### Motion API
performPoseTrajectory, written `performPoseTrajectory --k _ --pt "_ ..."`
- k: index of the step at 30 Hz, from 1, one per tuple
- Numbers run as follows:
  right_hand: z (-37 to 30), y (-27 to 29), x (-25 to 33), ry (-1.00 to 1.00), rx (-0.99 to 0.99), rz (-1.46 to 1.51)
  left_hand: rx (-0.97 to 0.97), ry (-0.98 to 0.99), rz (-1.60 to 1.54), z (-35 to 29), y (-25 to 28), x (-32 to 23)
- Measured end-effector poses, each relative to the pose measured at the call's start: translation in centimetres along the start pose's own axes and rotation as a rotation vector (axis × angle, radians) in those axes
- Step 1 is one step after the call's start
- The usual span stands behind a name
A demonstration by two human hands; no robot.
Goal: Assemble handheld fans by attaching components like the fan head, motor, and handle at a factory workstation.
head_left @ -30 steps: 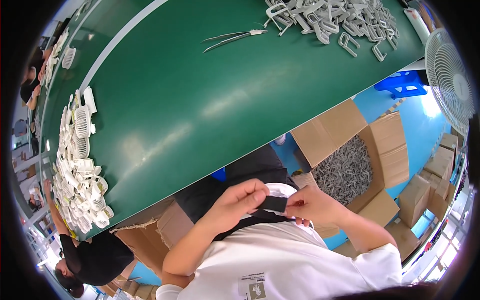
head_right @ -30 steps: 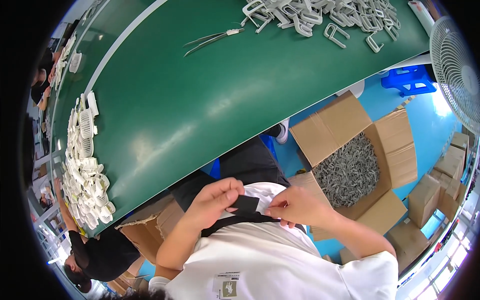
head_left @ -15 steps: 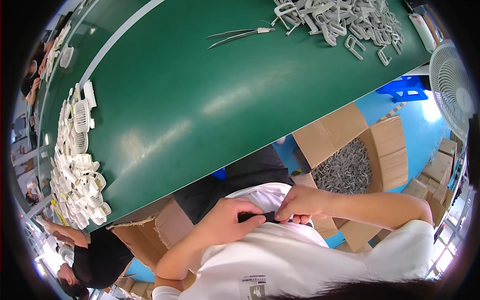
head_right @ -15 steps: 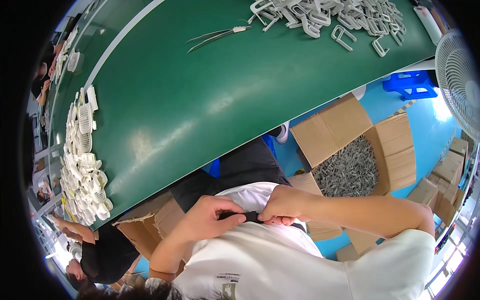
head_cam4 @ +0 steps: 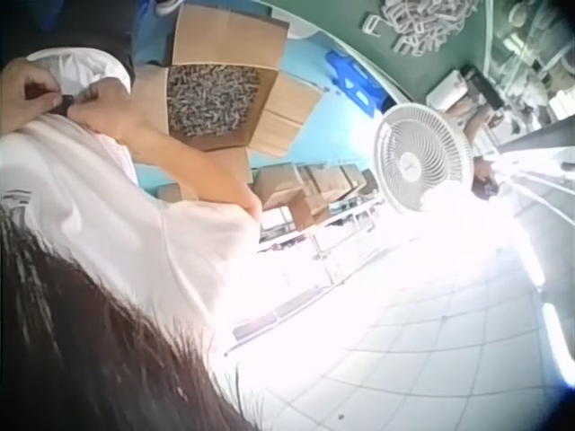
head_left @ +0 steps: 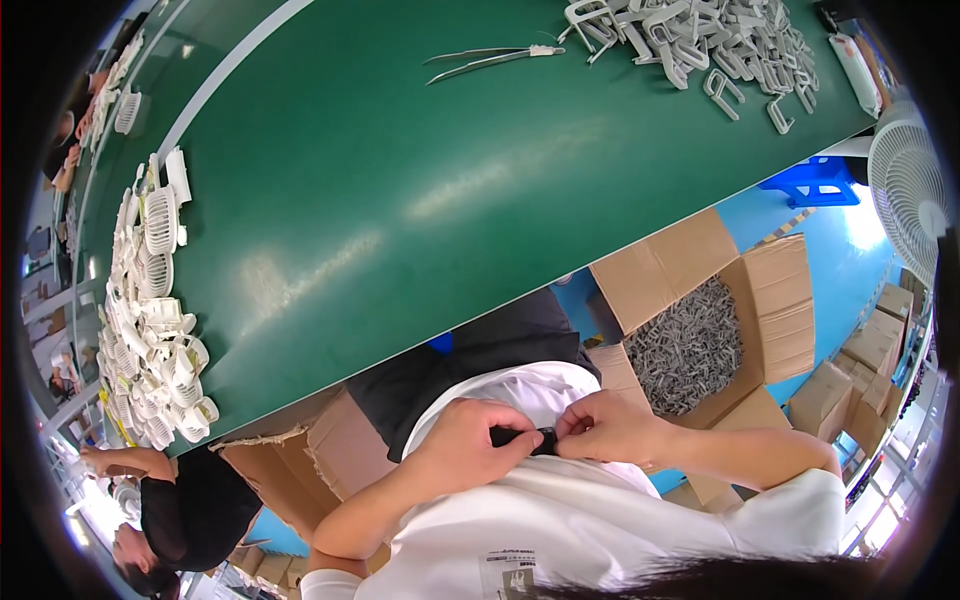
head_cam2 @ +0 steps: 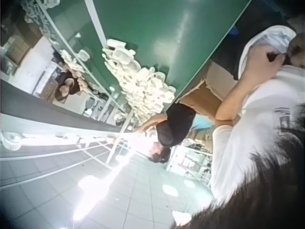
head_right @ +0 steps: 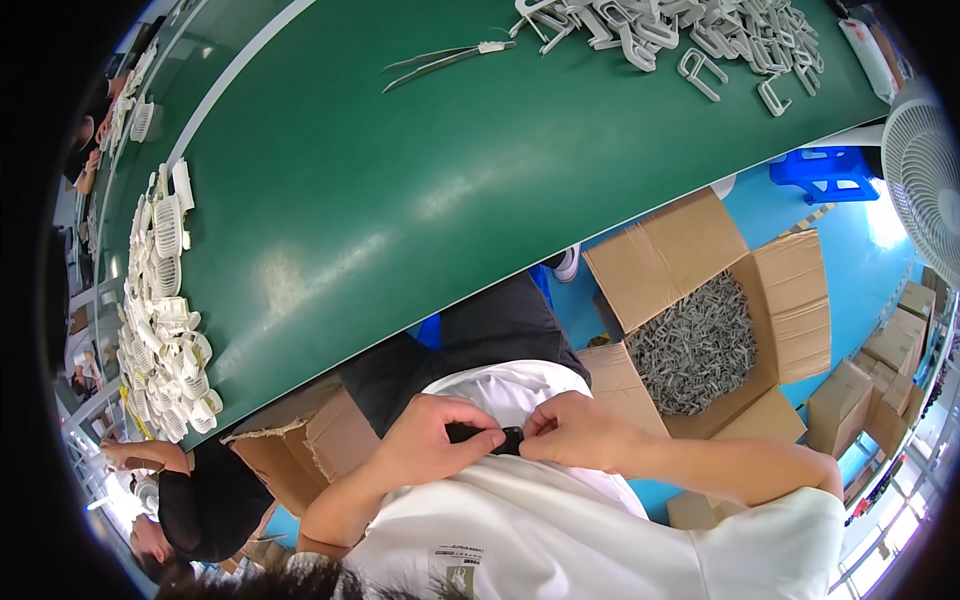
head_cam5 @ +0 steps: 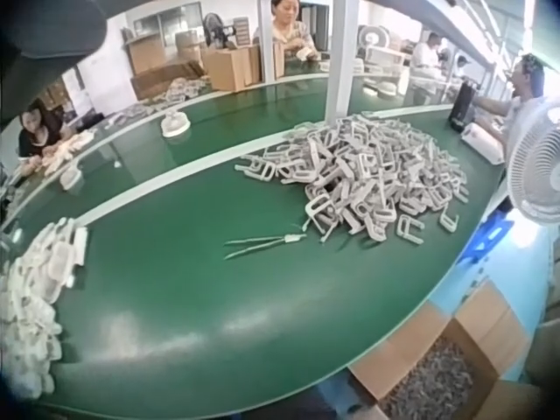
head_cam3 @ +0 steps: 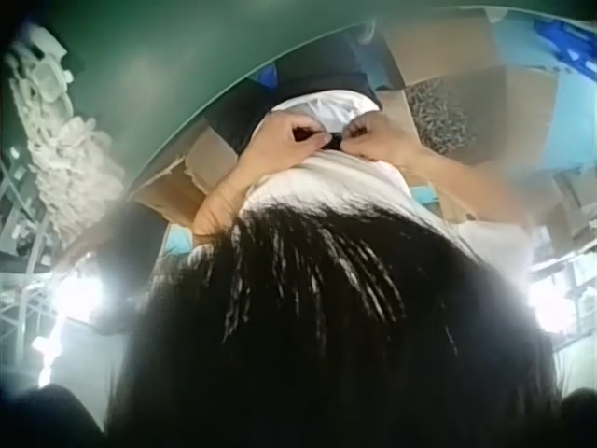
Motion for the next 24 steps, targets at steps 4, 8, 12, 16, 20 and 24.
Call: performPoseTrajectory --k 4,8,12,16,20,24 --pt "-0.8 0.1 0.5 0.146 -0.13 -0.049 0.03 0.004 0.061 0.1 -0.3 -0.1" --pt "-1.1 -0.2 0.3 0.222 -0.162 0.017 0.033 0.019 0.153 0.2 -0.7 -0.4" --pt "-1.3 -0.2 0.1 0.237 -0.181 0.074 -0.053 -0.095 0.189 -0.2 -0.9 -1.6" --pt "-1.6 -0.3 0.3 0.26 -0.189 0.068 -0.142 -0.076 0.063 -0.5 -0.3 -1.4" --pt "-1.4 -0.4 0.2 0.266 -0.193 0.055 -0.111 0.002 0.063 -0.9 0.0 -1.2" --pt "-1.4 -0.5 0.2 0.248 -0.193 0.095 -0.11 0.056 0.031 -0.7 -0.2 -1.0"
Point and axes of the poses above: each hand's wrist, its own z-axis towards the middle knuckle, its own y-axis out of the back of the hand, x = y × z, the point moved 8 cm from there along z, towards the middle knuckle, and after that the axes turned 3 degrees about -z, right-handed, at the moved point
